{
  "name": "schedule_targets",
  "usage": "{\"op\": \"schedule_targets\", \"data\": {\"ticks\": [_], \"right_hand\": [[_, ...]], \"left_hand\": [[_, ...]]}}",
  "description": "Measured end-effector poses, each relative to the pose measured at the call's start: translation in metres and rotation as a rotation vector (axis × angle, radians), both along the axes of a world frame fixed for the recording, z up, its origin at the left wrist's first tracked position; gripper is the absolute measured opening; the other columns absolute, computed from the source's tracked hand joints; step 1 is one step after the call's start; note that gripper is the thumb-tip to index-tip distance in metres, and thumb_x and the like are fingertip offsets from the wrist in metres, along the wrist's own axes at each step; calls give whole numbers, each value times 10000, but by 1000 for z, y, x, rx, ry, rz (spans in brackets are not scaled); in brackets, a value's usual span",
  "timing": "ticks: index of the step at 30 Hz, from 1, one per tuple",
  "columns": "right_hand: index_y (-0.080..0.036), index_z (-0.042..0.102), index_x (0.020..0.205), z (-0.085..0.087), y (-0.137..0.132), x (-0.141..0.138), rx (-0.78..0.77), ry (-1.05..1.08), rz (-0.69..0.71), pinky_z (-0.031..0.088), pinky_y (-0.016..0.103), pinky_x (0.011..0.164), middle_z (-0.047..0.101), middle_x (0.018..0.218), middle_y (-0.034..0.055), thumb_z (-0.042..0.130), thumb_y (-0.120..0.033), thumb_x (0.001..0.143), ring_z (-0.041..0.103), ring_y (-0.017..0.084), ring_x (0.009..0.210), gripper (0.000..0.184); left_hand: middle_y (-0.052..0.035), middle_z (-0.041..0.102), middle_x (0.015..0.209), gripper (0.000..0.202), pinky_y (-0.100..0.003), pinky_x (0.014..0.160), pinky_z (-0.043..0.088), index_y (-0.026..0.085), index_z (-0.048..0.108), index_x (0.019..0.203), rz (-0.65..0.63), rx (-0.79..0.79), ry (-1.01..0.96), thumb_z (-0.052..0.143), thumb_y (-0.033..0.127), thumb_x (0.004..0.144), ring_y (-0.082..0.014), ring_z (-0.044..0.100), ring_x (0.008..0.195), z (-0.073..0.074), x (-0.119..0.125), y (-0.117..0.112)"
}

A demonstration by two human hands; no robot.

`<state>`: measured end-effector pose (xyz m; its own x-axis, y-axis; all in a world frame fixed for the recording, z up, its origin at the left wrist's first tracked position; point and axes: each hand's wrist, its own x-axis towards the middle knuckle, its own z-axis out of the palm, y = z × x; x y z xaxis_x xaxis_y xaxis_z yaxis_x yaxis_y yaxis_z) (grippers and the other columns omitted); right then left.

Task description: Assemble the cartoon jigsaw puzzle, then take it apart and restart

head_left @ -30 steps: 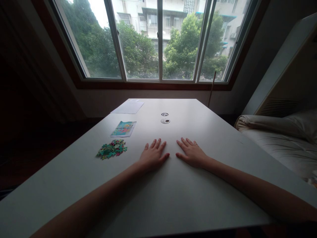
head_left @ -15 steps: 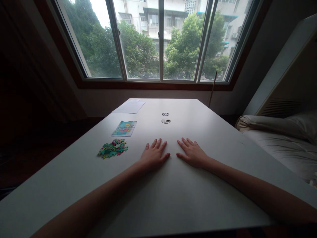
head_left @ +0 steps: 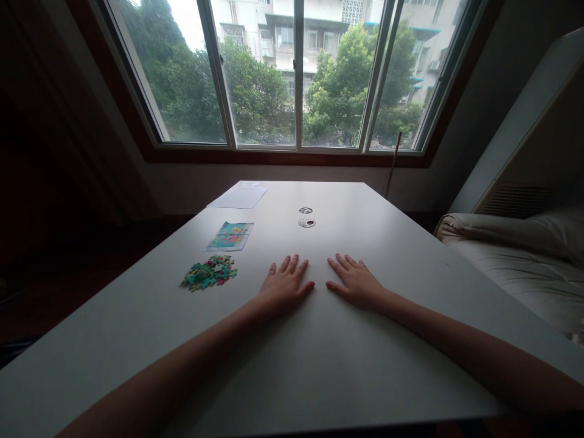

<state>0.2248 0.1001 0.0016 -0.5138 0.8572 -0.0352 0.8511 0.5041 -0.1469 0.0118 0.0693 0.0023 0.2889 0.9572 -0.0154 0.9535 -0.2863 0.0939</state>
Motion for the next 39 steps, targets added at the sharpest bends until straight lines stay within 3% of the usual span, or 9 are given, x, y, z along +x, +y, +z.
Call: {"op": "schedule_targets", "data": {"ticks": [7,11,14,19,23,27,30,33,39], "right_hand": [[-218,201,1392,1,1,-1,26,-20,12,135,496,1023,184,1451,107,208,-650,808,160,305,1314,726],[-178,300,1353,8,13,-12,57,-27,77,177,426,1031,281,1414,116,280,-568,833,246,275,1285,650],[-162,351,1318,19,28,-27,67,23,206,227,394,1023,333,1385,113,317,-437,861,303,243,1257,535],[-148,371,1292,38,55,-68,-72,125,487,365,367,941,449,1278,122,342,-309,864,431,222,1152,459],[-95,366,1292,38,60,-117,-56,191,554,339,371,980,427,1296,145,347,-231,847,400,231,1192,466],[-66,292,1332,28,46,-175,-72,186,670,286,329,1033,339,1374,142,365,-168,815,319,209,1260,532],[-13,230,1346,18,37,-215,-54,234,710,235,281,1061,274,1406,166,394,-185,809,267,199,1290,587],[27,181,1348,10,34,-246,-47,266,694,199,326,1073,216,1419,202,369,-279,844,209,237,1308,619],[-40,165,1356,6,34,-264,-68,214,691,170,446,1064,180,1440,159,333,-351,864,159,246,1320,606]], "left_hand": [[-97,106,1461,661,-544,1012,117,216,172,1395,1,-7,-25,174,601,858,-293,67,1328,-2,2,0],[-89,238,1431,619,-468,1014,209,232,308,1349,-62,-44,-58,326,570,831,-278,205,1303,13,-11,3],[-36,490,1276,449,-282,941,352,263,520,1186,-103,-49,-97,411,488,813,-198,449,1159,32,-42,1],[-51,561,1169,469,-320,903,383,199,547,1133,105,79,-135,283,454,842,-229,506,1075,48,-131,-11],[-92,575,1142,525,-344,921,369,140,555,1112,297,145,-133,214,415,821,-258,503,1078,34,-202,-22],[-98,459,1299,595,-352,1011,272,112,464,1230,349,154,-120,241,436,783,-264,380,1216,8,-240,-25],[-95,367,1369,651,-345,1039,226,89,367,1303,340,145,-118,221,465,792,-251,316,1261,-5,-251,-23],[-88,326,1392,639,-331,1041,213,91,301,1336,320,128,-116,201,456,821,-231,291,1275,-10,-253,-20],[-89,284,1410,620,-312,1035,210,88,263,1352,254,96,-99,216,433,839,-217,280,1281,-10,-246,-17]]}}
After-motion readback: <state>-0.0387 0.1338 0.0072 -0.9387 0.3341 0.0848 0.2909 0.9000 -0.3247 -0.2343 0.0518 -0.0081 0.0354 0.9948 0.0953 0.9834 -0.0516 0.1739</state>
